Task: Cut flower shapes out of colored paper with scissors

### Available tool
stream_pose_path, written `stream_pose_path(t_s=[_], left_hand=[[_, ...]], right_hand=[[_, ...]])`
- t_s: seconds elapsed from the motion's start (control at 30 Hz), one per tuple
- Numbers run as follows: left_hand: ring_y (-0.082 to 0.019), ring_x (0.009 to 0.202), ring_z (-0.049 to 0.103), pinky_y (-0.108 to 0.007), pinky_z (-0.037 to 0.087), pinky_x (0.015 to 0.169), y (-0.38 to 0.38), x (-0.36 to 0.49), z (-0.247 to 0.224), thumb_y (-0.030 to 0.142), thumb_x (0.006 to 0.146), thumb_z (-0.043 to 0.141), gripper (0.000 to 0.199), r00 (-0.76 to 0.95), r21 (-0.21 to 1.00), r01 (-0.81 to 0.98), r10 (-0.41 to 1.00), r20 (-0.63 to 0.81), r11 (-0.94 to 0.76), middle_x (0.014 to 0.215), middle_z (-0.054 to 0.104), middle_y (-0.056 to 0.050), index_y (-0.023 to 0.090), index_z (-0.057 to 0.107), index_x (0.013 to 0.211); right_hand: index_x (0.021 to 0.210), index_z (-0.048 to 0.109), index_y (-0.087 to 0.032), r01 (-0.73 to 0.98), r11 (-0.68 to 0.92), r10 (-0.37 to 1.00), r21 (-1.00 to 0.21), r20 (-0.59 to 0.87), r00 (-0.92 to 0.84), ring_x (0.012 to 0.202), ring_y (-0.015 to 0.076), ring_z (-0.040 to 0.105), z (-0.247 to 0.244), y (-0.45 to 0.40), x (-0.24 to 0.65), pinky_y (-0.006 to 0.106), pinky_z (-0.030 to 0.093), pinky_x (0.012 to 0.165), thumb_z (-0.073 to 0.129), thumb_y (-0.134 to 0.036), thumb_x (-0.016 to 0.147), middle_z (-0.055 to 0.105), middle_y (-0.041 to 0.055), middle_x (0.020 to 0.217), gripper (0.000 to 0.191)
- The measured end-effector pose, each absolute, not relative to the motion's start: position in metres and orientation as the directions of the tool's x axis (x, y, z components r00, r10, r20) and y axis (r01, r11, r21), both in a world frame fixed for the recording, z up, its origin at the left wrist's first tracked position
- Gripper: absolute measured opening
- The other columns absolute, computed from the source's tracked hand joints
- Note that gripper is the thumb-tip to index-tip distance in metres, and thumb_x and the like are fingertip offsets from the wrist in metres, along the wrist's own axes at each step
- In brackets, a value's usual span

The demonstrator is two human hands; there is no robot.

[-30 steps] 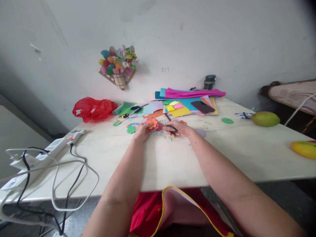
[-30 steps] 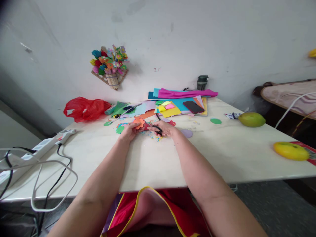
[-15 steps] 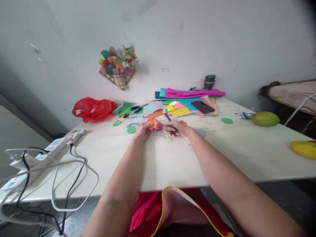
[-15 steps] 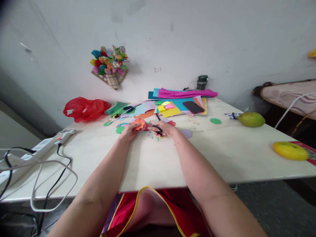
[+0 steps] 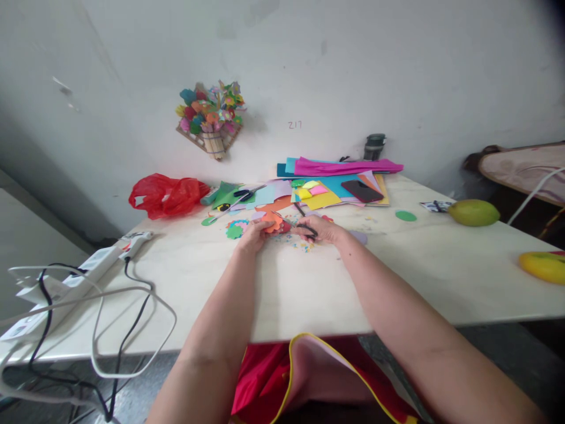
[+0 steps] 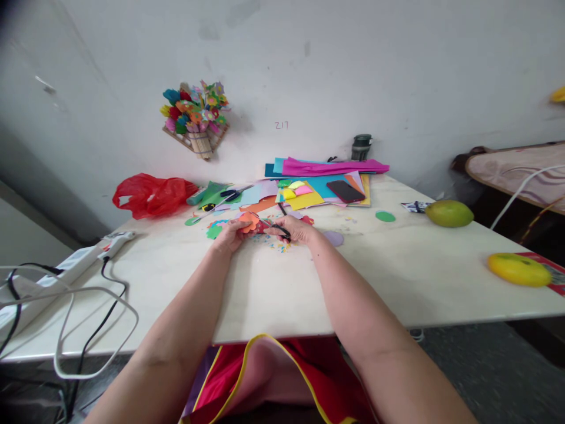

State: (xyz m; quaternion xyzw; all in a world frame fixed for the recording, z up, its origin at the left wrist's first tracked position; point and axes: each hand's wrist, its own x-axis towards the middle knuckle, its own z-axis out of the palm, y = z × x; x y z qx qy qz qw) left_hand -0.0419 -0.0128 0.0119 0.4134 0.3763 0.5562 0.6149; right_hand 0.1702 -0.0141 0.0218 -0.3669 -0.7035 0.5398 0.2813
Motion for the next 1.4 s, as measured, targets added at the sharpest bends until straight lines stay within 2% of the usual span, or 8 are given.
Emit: stream_pose_path(t_s=[0.27, 0.6, 0.83, 1.17, 1.4], left_hand=[[-0.018, 0.059, 0.069, -0.027, 0.060, 0.058, -0.012, -0.044, 0.011, 0.009, 0.061, 0.070, 0.011, 0.068, 0.920, -0.388, 0.997, -0.039, 0.062, 0.067, 0.072, -0.007, 0.012, 0.068, 0.072], [-0.018, 0.059, 0.069, -0.027, 0.059, 0.059, -0.012, -0.044, 0.011, 0.008, 0.063, 0.068, 0.006, 0.069, 0.926, -0.375, 0.997, -0.030, 0.054, 0.068, 0.073, -0.009, 0.010, 0.069, 0.069], [-0.019, 0.060, 0.068, -0.030, 0.059, 0.063, -0.011, -0.042, 0.010, 0.008, 0.064, 0.068, 0.008, 0.095, 0.931, -0.360, 0.995, -0.028, 0.060, 0.069, 0.073, -0.009, 0.011, 0.070, 0.071], [-0.017, 0.056, 0.067, -0.027, 0.057, 0.058, -0.013, -0.041, 0.012, 0.008, 0.063, 0.068, 0.005, 0.097, 0.930, -0.363, 0.995, -0.027, 0.060, 0.066, 0.072, -0.008, 0.010, 0.068, 0.067], [-0.017, 0.055, 0.068, -0.026, 0.057, 0.057, -0.013, -0.041, 0.013, 0.007, 0.062, 0.070, 0.005, 0.087, 0.931, -0.359, 0.996, -0.034, 0.063, 0.064, 0.071, -0.008, 0.010, 0.067, 0.066]], right_hand=[[0.061, 0.052, -0.017, 0.199, 0.164, 0.801, -0.966, 0.013, -0.598, 0.034, 0.0051, 0.040, 0.022, -0.014, 0.171, 0.016, 0.025, 0.031, 0.076, -0.039, 0.074, 0.051, -0.0044, 0.044, 0.035], [0.060, 0.051, -0.017, 0.211, 0.162, 0.812, -0.964, 0.009, -0.584, 0.035, 0.0050, 0.040, 0.021, -0.013, 0.171, 0.017, 0.027, 0.032, 0.077, -0.038, 0.075, 0.051, -0.0037, 0.044, 0.037], [0.064, 0.051, -0.017, 0.204, 0.081, 0.807, -0.976, -0.056, -0.588, 0.036, 0.0063, 0.046, 0.028, -0.020, 0.170, 0.017, 0.024, 0.031, 0.073, -0.040, 0.077, 0.052, -0.0033, 0.046, 0.034], [0.062, 0.052, -0.017, 0.208, 0.175, 0.793, -0.962, 0.012, -0.609, 0.035, 0.0048, 0.040, 0.015, -0.007, 0.172, 0.018, 0.027, 0.034, 0.078, -0.045, 0.071, 0.049, -0.0052, 0.044, 0.039], [0.060, 0.052, -0.017, 0.229, 0.209, 0.797, -0.951, 0.030, -0.603, 0.037, 0.0053, 0.040, 0.016, -0.008, 0.171, 0.019, 0.027, 0.035, 0.076, -0.042, 0.076, 0.049, -0.0044, 0.045, 0.039]])
